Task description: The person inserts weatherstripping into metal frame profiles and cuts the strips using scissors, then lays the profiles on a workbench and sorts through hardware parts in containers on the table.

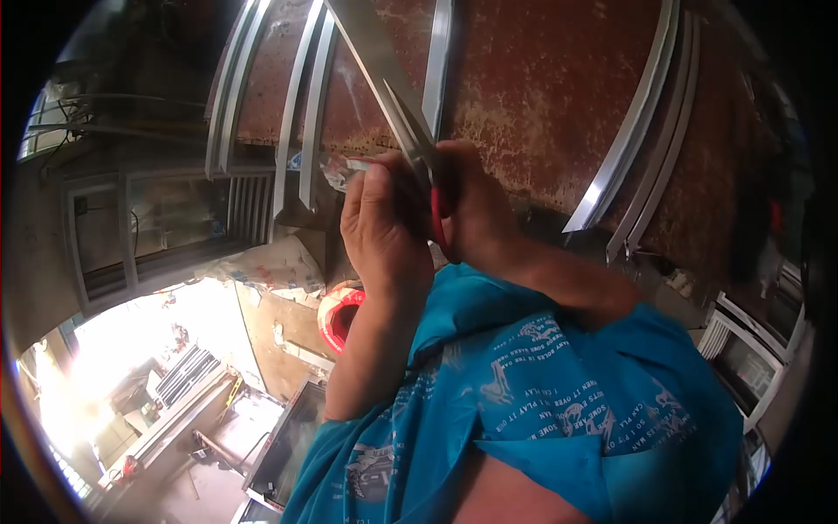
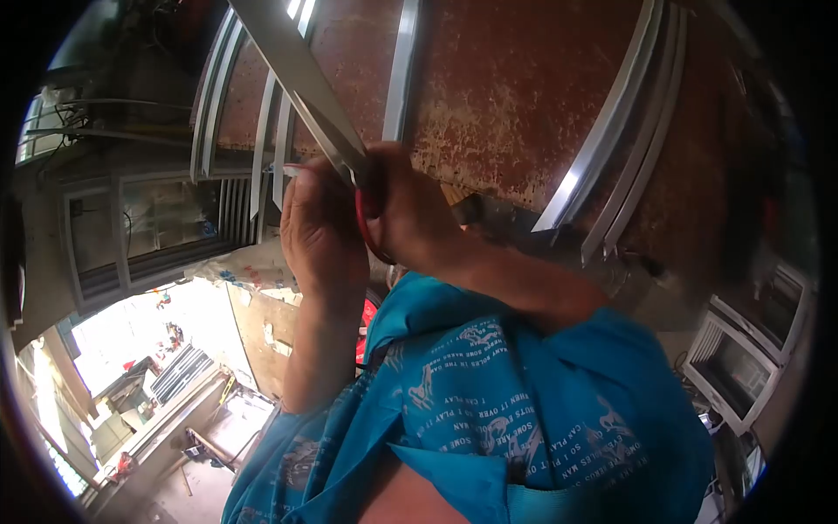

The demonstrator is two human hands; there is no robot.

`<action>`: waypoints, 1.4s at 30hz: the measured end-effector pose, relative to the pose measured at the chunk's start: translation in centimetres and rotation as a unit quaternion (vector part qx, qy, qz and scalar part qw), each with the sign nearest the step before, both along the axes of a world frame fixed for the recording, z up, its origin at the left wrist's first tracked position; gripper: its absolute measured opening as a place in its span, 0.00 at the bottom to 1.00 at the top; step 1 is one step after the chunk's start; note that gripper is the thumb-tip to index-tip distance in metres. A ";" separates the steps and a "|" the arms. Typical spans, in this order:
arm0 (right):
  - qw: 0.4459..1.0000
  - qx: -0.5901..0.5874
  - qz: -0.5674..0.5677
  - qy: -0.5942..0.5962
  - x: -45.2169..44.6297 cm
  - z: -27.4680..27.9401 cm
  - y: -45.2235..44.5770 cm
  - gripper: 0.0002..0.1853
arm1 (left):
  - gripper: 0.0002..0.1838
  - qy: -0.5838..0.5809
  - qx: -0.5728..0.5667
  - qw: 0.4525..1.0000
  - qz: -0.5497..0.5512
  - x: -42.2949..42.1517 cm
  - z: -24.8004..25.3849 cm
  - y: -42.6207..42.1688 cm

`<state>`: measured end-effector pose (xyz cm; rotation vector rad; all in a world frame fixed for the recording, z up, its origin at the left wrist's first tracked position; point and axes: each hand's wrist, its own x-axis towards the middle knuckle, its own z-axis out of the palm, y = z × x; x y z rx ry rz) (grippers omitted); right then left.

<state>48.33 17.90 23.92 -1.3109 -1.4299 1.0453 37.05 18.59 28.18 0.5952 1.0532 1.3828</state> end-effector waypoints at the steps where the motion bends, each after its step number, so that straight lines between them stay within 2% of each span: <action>1: 1.000 -0.005 0.002 0.003 0.1 -0.1 0.2 0.29 | 0.17 0.005 -0.011 1.000 0.009 0.2 0.2 0.2; 4: 0.998 0.019 0.013 0.058 0.9 -0.2 1.6 0.30 | 0.15 0.007 0.007 0.999 0.051 1.0 1.7 1.3; 6: 0.989 -0.007 0.038 0.146 1.7 0.5 2.6 0.25 | 0.14 -0.016 0.008 0.997 0.077 0.5 2.1 2.3; 7: 0.977 -0.020 0.036 0.210 1.9 1.4 3.3 0.23 | 0.12 -0.035 0.028 0.998 0.054 -0.2 2.3 2.9; 8: 0.977 -0.019 0.034 0.209 2.5 1.7 4.1 0.23 | 0.12 -0.036 0.029 0.998 0.051 -0.9 2.5 3.1; 9: 0.947 -0.062 0.060 0.310 3.3 1.8 5.1 0.23 | 0.12 0.016 0.037 0.999 0.026 -1.5 2.5 3.4; 10: 0.945 -0.052 0.064 0.316 3.9 2.2 5.9 0.23 | 0.12 0.067 0.043 0.997 -0.002 -1.8 2.6 3.4; 12: 0.941 -0.032 0.072 0.328 5.0 2.9 7.5 0.24 | 0.11 0.081 0.023 0.996 -0.019 -1.8 3.4 3.3; 14: 0.967 -0.001 0.077 0.242 5.5 3.8 8.5 0.23 | 0.11 0.184 0.000 0.978 -0.101 -2.0 3.9 2.8; 16: 0.978 -0.010 0.077 0.196 5.6 3.9 9.6 0.23 | 0.10 0.204 -0.014 0.972 -0.114 -1.6 4.6 2.5; 17: 0.947 -0.077 0.080 0.301 5.3 4.6 9.9 0.17 | 0.10 0.224 -0.014 0.961 -0.163 -2.1 4.9 2.4; 18: 0.900 -0.142 0.083 0.404 4.7 5.3 10.0 0.16 | 0.10 0.245 -0.016 0.946 -0.209 -2.5 5.5 2.2; 19: 0.912 -0.126 0.013 0.391 3.6 6.5 9.4 0.20 | 0.11 0.270 -0.026 0.935 -0.228 -2.2 6.5 2.0; 20: 0.914 -0.123 0.016 0.387 3.5 5.9 9.6 0.20 | 0.11 0.267 -0.021 0.937 -0.226 -2.6 6.7 2.1; 22: 0.825 -0.093 0.154 0.536 3.1 4.7 10.2 0.21 | 0.11 0.293 0.038 0.919 -0.261 -3.3 7.1 2.4; 24: 0.834 -0.107 0.125 0.527 2.5 4.3 10.0 0.22 | 0.12 0.287 0.026 0.921 -0.262 -3.8 7.7 2.6; 27: 0.854 -0.072 0.125 0.499 1.9 4.5 10.0 0.20 | 0.13 0.303 0.066 0.900 -0.307 -4.5 7.9 3.0; 28: 0.886 -0.102 0.035 0.450 1.3 6.4 9.7 0.20 | 0.14 0.309 0.056 0.895 -0.317 -4.6 7.8 3.2; 30: 0.906 -0.134 -0.055 0.397 0.9 7.4 9.8 0.19 | 0.14 0.315 0.044 0.890 -0.328 -4.9 7.5 3.6; 32: 0.940 -0.101 -0.029 0.325 0.9 7.1 9.9 0.19 | 0.14 0.288 -0.005 0.901 -0.325 -5.3 7.3 3.9; 33: 0.940 -0.103 -0.031 0.324 0.9 6.5 10.1 0.19 | 0.14 0.287 -0.007 0.900 -0.327 -5.4 7.3 4.0; 36: 0.924 -0.011 0.062 0.376 0.9 5.2 10.6 0.20 | 0.15 0.267 -0.052 0.905 -0.327 -6.0 7.3 4.3; 39: 0.919 -0.057 0.080 0.382 0.5 5.7 10.8 0.20 | 0.15 0.264 -0.054 0.901 -0.339 -6.6 6.4 4.7; 41: 0.928 -0.024 -0.020 0.372 -0.4 6.3 10.3 0.19 | 0.16 0.247 -0.070 0.902 -0.347 -7.0 6.0 4.9; 42: 0.928 -0.025 -0.021 0.372 -0.6 6.3 10.3 0.19 | 0.16 0.247 -0.071 0.902 -0.348 -7.0 6.0 4.9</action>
